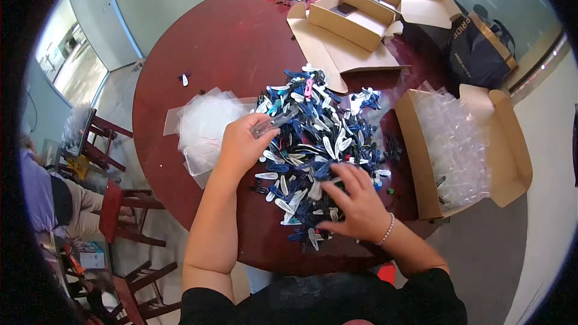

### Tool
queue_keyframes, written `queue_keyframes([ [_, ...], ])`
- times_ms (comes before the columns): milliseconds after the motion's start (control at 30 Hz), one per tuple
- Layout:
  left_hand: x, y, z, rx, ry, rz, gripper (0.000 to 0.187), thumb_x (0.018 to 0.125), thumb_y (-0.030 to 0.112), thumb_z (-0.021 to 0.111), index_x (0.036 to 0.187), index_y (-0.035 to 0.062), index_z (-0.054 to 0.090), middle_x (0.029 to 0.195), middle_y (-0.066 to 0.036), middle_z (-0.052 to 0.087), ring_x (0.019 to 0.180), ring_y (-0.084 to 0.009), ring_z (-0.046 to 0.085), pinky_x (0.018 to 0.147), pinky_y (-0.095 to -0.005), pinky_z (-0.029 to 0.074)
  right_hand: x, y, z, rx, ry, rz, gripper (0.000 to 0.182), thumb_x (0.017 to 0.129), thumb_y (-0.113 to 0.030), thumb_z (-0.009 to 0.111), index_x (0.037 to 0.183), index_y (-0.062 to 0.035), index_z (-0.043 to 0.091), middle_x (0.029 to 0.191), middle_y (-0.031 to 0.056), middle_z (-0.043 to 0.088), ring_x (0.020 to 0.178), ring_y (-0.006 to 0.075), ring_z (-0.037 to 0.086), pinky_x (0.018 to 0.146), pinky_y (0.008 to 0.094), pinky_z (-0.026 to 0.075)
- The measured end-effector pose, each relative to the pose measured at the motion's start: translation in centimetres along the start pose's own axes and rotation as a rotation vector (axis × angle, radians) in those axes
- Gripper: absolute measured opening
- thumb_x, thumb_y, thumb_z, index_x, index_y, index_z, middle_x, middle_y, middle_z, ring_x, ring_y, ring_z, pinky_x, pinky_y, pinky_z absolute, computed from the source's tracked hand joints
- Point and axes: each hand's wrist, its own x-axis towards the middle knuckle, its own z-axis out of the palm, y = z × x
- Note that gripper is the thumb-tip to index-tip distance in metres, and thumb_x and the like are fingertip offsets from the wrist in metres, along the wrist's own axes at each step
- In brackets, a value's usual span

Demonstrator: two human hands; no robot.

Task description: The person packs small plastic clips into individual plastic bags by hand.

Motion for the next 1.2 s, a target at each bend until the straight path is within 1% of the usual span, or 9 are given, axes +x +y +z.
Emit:
queue_keyframes([
  [133,-0.1,0.1,0.2,-0.013,-0.018,-0.043,0.029,0.077,0.014,0.079,0.101,-0.0001,0.068,0.088,-0.012,0.072,0.080,-0.0181,0.068,0.073,-0.0297,0.053,-1.4,-1.6,0.5,0.000,-0.151,0.007,0.078,0.070,-0.049,0.080,0.132,-0.0112,0.053,0.146,0.0197,0.037,0.135,0.0401,0.034,0.106,0.0619,0.025],
  [200,-0.1,-0.1,0.3,0.001,0.001,0.047,0.024,0.080,0.012,0.077,0.100,0.0012,0.069,0.083,-0.001,0.067,0.073,-0.0074,0.059,0.066,-0.0238,0.048,-2.0,-1.9,1.3,0.036,-0.153,0.008,0.078,0.068,-0.045,0.081,0.135,-0.0167,0.052,0.149,0.0161,0.036,0.136,0.0388,0.033,0.105,0.0651,0.023],
  [300,-0.1,-0.4,0.5,-0.017,-0.025,0.054,0.024,0.080,0.010,0.077,0.101,0.0001,0.068,0.084,-0.001,0.067,0.074,-0.0072,0.059,0.066,-0.0232,0.048,-1.9,-1.1,2.2,-0.091,-0.157,-0.035,0.078,0.059,-0.036,0.082,0.132,-0.0259,0.056,0.149,0.0097,0.039,0.135,0.0361,0.035,0.104,0.0676,0.021],
  [367,0.1,-0.8,0.6,-0.016,-0.049,-0.004,0.029,0.078,0.015,0.079,0.102,0.0009,0.069,0.090,-0.009,0.072,0.080,-0.0168,0.068,0.072,-0.0294,0.053,-1.3,-0.3,2.7,-0.138,-0.058,-0.032,0.076,0.058,-0.031,0.081,0.131,-0.0265,0.057,0.147,0.0096,0.041,0.133,0.0358,0.038,0.105,0.0670,0.020],
  [467,0.0,-1.2,0.8,-0.068,-0.050,-0.025,0.030,0.078,0.016,0.078,0.102,0.0009,0.069,0.090,-0.010,0.072,0.080,-0.0173,0.068,0.071,-0.0296,0.053,0.0,1.3,2.5,-0.222,-0.018,-0.022,0.071,0.061,-0.027,0.076,0.130,-0.0266,0.058,0.145,0.0091,0.044,0.130,0.0318,0.042,0.107,0.0609,0.023],
  [533,0.0,-1.1,0.8,-0.040,-0.037,0.049,0.023,0.081,0.009,0.076,0.101,-0.0002,0.068,0.085,-0.002,0.069,0.076,-0.0076,0.061,0.068,-0.0238,0.049,1.2,2.7,2.7,-0.290,0.059,-0.041,0.065,0.066,-0.021,0.072,0.130,-0.0259,0.059,0.144,0.0096,0.045,0.128,0.0302,0.044,0.108,0.0586,0.024],
  [667,-0.1,-0.2,0.4,0.019,-0.022,0.061,0.024,0.080,0.012,0.077,0.100,0.0009,0.070,0.085,-0.003,0.071,0.076,-0.0092,0.063,0.069,-0.0257,0.050,3.6,4.6,2.3,-0.322,0.143,-0.059,0.061,0.072,-0.009,0.066,0.131,-0.0226,0.057,0.138,0.0118,0.049,0.121,0.0317,0.049,0.101,0.0513,0.038],
  [833,0.0,0.0,0.2,0.021,-0.012,0.013,0.025,0.079,0.012,0.078,0.100,0.0007,0.070,0.086,-0.004,0.072,0.077,-0.0103,0.064,0.071,-0.0260,0.050,4.9,5.7,2.2,-0.305,0.177,-0.040,0.059,0.074,-0.003,0.063,0.131,-0.0195,0.058,0.137,0.0153,0.049,0.117,0.0341,0.050,0.100,0.0460,0.041],
  [1200,-0.3,1.1,0.3,0.025,-0.062,-0.051,0.027,0.079,0.012,0.078,0.103,0.0005,0.070,0.085,-0.004,0.070,0.073,-0.0089,0.061,0.066,-0.0249,0.050,2.4,6.1,-1.6,0.249,-0.046,0.013,0.073,0.067,-0.020,0.086,0.134,-0.0150,0.057,0.146,0.0160,0.042,0.127,0.0370,0.044,0.106,0.0441,0.036],
])
